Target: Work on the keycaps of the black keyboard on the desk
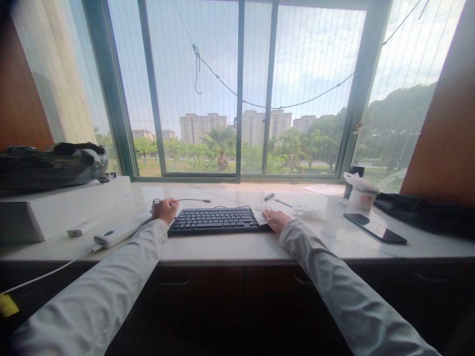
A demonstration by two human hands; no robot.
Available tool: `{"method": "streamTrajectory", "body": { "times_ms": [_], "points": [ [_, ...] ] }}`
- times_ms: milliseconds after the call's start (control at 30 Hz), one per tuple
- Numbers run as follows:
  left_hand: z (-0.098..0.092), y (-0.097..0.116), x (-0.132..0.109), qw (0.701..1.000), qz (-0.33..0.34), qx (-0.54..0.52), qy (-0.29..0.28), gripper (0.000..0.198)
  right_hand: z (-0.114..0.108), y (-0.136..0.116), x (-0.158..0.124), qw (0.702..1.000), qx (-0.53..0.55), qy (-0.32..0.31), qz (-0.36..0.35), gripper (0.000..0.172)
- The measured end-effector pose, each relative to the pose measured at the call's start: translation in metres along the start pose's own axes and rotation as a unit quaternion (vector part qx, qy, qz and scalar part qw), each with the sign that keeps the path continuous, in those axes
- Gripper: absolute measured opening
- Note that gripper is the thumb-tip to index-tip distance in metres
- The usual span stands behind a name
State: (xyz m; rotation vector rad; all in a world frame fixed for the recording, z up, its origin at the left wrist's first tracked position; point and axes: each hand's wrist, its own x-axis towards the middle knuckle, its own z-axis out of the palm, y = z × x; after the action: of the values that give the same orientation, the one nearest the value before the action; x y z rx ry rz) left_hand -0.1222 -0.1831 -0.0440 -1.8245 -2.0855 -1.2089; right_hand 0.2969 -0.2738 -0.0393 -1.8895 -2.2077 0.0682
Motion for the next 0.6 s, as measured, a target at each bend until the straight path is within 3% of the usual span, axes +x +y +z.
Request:
{"method": "streamTrajectory", "body": {
  "times_ms": [600],
  "points": [
    [0.001, -0.001, -0.001, 1.0, 0.002, -0.005, 0.004, 0.033, 0.003, -0.014, -0.067, 0.99, -0.118, 0.033, -0.072, 0.05]
  ]
}}
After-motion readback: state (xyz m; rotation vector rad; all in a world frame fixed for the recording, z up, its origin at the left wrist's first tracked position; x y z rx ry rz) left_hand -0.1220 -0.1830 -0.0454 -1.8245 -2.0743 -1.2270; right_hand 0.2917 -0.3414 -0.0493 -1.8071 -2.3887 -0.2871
